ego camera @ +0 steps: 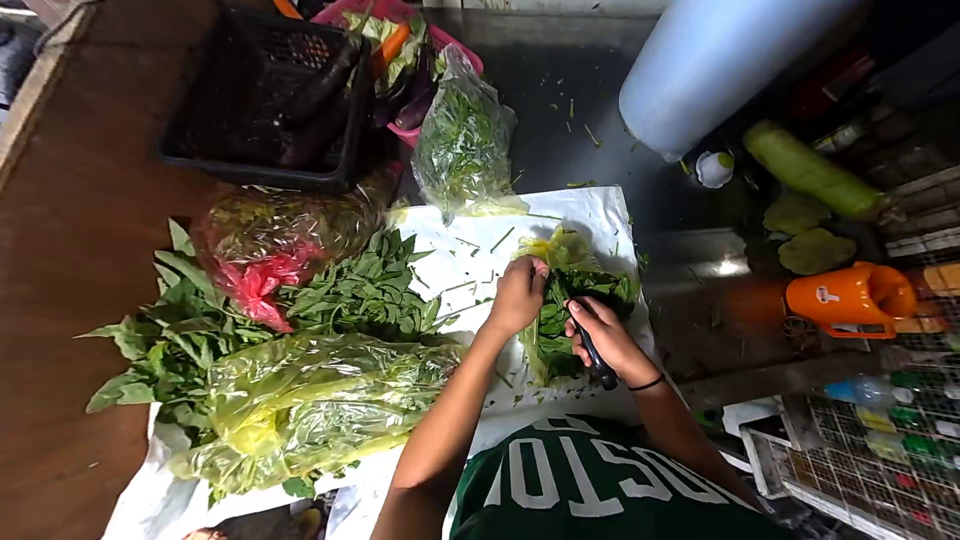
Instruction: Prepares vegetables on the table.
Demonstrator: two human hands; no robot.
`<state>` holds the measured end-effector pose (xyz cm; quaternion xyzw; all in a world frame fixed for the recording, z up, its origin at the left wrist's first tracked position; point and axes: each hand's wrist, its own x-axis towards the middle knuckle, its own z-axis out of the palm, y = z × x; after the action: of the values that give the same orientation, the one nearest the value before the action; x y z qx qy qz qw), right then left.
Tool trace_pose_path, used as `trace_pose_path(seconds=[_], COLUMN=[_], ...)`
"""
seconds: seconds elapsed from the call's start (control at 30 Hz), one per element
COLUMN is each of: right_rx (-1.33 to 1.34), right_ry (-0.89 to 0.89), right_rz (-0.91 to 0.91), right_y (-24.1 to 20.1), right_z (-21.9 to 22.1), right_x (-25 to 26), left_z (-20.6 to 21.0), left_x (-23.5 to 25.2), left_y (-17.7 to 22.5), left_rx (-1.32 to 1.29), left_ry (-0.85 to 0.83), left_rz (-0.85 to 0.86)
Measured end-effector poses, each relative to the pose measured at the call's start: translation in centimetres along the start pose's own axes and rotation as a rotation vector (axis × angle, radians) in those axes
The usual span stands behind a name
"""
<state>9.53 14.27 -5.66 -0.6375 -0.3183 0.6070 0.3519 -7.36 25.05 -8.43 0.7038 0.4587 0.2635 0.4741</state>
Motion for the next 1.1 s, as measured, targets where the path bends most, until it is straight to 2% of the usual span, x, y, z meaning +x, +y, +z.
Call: trace_pose_path(seconds=[0.17,0.33,0.4,0.57,0.73,0.8,0.9,1.0,1.1], right_rx=[0.001,0.113,0.138,0.071,0.094,0.081,0.084,0.115,0.155], right_ry=[-0.005,-0.149,-0.191,-0.167,-0.125,-0.135,-0.157,-0.198,-0.24], right_rz=[-0.053,-0.262,-0.286,-0.149,-0.052,-0.032,0.007,0.053,0.097], right_y=[-0.9,-3.2,-4.2,-3.8,-2.4,-2.3,-2.0,-1.7,-1.1], right_z=[-0.2,-1.1,-1.5,-1.9,-1.7,-1.7,-1.7,-1.7,-1.2], right_x=[0.9,-2.4,-3.5,-3.1,-2.5,-2.7,-2.9,-3.1,-3.3], left_z=[0.3,-0.4,-0.8,0.0,-0.6,-0.7,-2.1,-3.3,-3.6], left_x=[-0.1,-0.3,-0.4,1.3,2.1,3.1,3.8,4.4,4.3], left_y=[-0.3,-1.0,-1.2,-3.5,-3.4,-4.5,-4.4,-4.3,-4.0], left_rx=[-0.008,-0.01,-0.024,-0.162,-0.238,-0.21,0.036,0.194,0.206], left_ry=[0.014,0.095,0.125,0.179,0.037,-0.029,-0.077,-0.002,0.065], left_rz=[0.003,-0.055,-0.074,-0.156,-0.28,-0.259,-0.189,-0.085,-0.022])
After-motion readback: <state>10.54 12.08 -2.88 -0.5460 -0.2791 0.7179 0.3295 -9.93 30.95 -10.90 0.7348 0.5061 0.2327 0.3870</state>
